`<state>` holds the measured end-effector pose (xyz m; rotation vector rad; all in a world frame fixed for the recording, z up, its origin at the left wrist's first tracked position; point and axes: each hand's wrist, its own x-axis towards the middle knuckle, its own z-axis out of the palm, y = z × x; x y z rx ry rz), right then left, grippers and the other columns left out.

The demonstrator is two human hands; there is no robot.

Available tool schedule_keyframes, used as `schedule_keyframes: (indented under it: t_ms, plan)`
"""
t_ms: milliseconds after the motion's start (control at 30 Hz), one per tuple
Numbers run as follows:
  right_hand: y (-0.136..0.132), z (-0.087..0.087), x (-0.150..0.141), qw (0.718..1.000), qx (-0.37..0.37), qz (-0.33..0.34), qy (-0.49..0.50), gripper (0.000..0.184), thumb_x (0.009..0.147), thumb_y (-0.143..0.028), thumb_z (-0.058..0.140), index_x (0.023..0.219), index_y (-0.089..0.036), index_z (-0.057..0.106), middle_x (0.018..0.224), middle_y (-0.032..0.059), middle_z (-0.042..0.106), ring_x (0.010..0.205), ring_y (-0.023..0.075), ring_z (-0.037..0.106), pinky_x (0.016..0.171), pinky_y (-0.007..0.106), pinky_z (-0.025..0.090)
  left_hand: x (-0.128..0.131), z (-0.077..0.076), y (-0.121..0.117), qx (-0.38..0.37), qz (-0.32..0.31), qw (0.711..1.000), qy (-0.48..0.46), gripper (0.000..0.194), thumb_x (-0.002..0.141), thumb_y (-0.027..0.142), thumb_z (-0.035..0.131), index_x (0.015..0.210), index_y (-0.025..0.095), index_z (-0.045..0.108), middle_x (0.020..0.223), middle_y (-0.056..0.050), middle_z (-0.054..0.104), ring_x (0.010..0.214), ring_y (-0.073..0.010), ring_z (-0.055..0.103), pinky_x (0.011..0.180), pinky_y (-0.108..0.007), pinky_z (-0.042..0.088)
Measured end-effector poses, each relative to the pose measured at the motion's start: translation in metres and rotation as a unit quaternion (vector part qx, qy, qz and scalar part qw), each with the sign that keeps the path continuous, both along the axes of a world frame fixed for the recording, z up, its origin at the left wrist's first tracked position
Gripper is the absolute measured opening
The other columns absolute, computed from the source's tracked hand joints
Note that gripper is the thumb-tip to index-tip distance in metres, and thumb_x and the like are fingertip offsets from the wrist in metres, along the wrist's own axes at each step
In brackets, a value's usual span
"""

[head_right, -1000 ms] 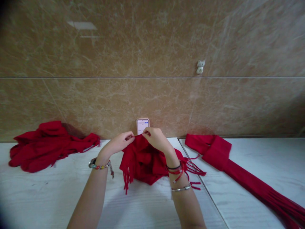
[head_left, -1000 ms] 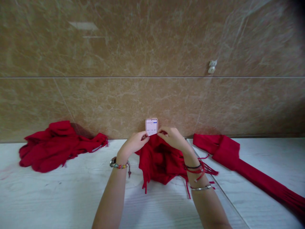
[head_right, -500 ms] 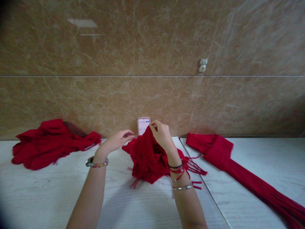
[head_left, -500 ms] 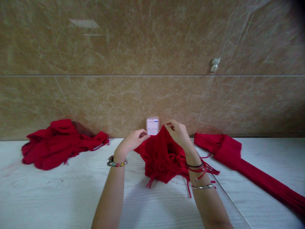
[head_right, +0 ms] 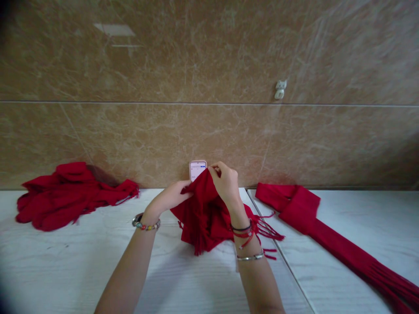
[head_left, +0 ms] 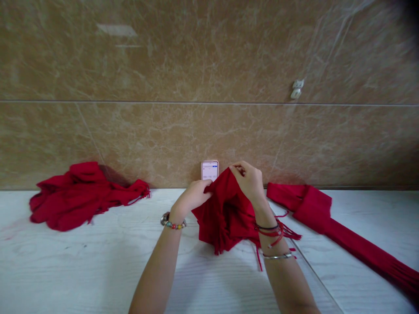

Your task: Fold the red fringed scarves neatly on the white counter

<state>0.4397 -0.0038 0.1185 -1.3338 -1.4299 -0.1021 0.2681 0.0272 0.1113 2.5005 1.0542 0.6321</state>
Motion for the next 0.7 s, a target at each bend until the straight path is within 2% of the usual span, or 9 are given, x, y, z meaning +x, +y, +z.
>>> schedule_keyframes:
  t_ms: [167,267,400,533,700]
  plan:
    - [0.003,-0.002,0.010,1.000,-0.018,-0.018,-0.006,0.019,0.077,-0.031,0.049,0.072,-0.019,0.063,0.061,0.0016,0.063,0.058,0.0141,0.055,0.056,0.023,0.039,-0.022,0.009,0.007,-0.015,0.011,0.999,-0.040,0.020,0.077,0.030,0.056,0.089,0.017,0.064,0.090,-0.004,0.067,0.083,-0.0181,0.059,0.077,-0.027,0.043]
    - [0.006,-0.005,0.014,0.997,-0.050,0.034,-0.045,0.017,0.076,-0.029,0.049,0.073,-0.019,0.063,0.064,0.0015,0.064,0.059,0.0140,0.056,0.057,0.023,0.040,-0.027,0.010,0.008,0.003,0.033,0.999,-0.043,0.020,0.078,0.030,0.054,0.088,0.016,0.064,0.089,-0.005,0.066,0.081,-0.0174,0.059,0.076,-0.028,0.043]
    - [0.005,-0.007,0.007,0.992,-0.061,0.086,-0.074,0.016,0.077,-0.027,0.049,0.075,-0.018,0.063,0.066,0.0012,0.064,0.060,0.0132,0.055,0.058,0.023,0.039,-0.018,0.005,0.004,0.055,0.044,0.996,-0.054,0.024,0.077,0.030,0.056,0.096,0.016,0.062,0.098,-0.007,0.063,0.091,-0.0187,0.056,0.082,-0.030,0.042]
    - [0.003,-0.004,-0.003,0.991,-0.060,0.095,-0.075,0.016,0.077,-0.027,0.050,0.075,-0.019,0.063,0.064,0.0003,0.064,0.057,0.0120,0.054,0.056,0.021,0.039,0.002,0.000,-0.002,0.039,0.006,0.996,-0.082,0.021,0.077,0.030,0.057,0.092,0.017,0.061,0.090,-0.005,0.064,0.081,-0.0163,0.058,0.075,-0.027,0.044]
    - [0.004,-0.004,0.001,0.993,-0.051,0.085,-0.071,0.016,0.077,-0.028,0.051,0.076,-0.018,0.064,0.065,0.0004,0.064,0.058,0.0121,0.053,0.056,0.021,0.039,0.004,0.007,-0.004,0.070,0.061,0.991,-0.093,0.007,0.077,0.019,0.055,0.080,0.016,0.061,0.080,-0.003,0.063,0.073,-0.0142,0.056,0.068,-0.025,0.043]
